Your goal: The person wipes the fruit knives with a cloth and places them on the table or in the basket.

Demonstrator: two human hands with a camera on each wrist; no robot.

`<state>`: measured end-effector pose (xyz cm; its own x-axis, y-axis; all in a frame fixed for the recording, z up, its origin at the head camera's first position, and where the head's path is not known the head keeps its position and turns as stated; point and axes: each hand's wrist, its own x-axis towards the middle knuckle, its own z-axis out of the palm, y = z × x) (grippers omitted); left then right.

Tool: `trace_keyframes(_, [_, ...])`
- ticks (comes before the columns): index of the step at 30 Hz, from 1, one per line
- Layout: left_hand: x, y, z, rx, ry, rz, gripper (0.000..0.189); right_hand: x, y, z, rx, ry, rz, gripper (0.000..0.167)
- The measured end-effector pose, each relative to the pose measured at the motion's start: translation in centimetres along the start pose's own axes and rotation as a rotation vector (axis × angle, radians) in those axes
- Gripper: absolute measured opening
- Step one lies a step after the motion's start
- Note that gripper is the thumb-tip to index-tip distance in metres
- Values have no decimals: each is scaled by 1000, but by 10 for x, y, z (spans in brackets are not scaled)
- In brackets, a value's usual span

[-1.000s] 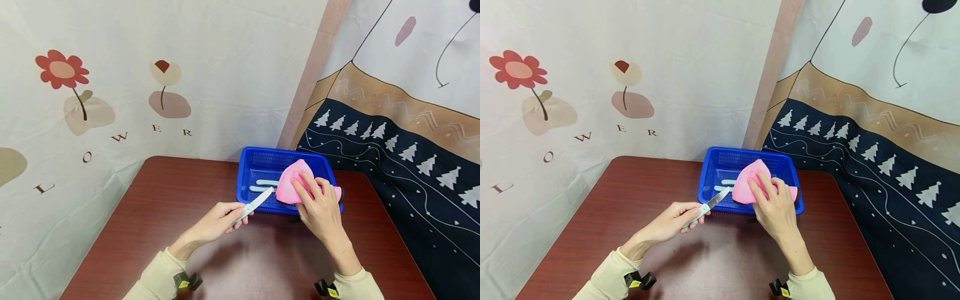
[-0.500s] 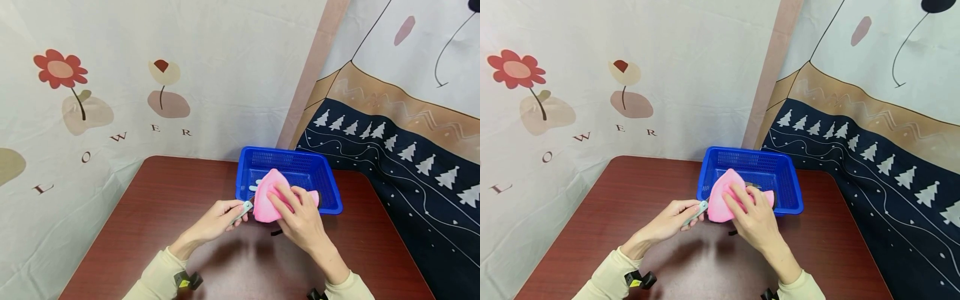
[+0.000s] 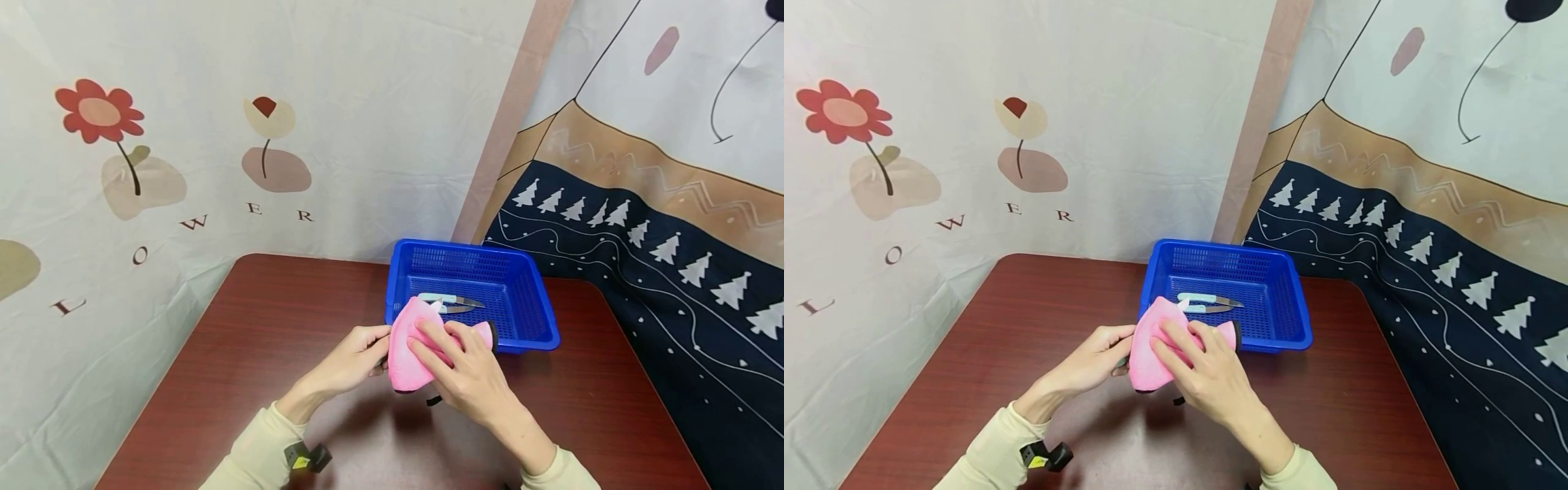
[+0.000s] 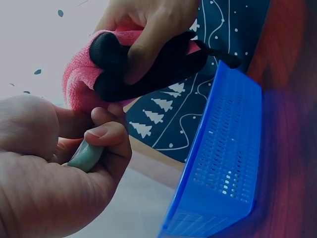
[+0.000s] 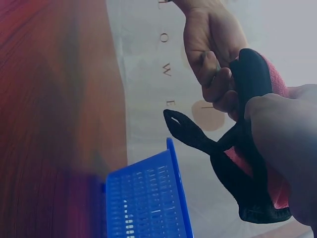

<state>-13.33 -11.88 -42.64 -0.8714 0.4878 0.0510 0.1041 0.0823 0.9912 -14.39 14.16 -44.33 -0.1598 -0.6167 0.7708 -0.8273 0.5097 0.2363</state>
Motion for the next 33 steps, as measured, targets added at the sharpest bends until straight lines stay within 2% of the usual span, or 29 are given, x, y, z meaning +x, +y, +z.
trace_keyframes(14, [0,-1,-1,71,-7,53,31,-4,11,-4,2,-53,75,39])
trace_keyframes(20, [0,1,0,53,-4,21,32,-8,21,-6,-18,-45,111,40])
trace_keyframes(25, [-1,1,-1,76,-1,10,32,-11,29,-8,-42,-24,135,40])
trace_keyframes(33, [-2,2,-1,56,-5,-8,35,-16,43,-13,-68,-42,190,45])
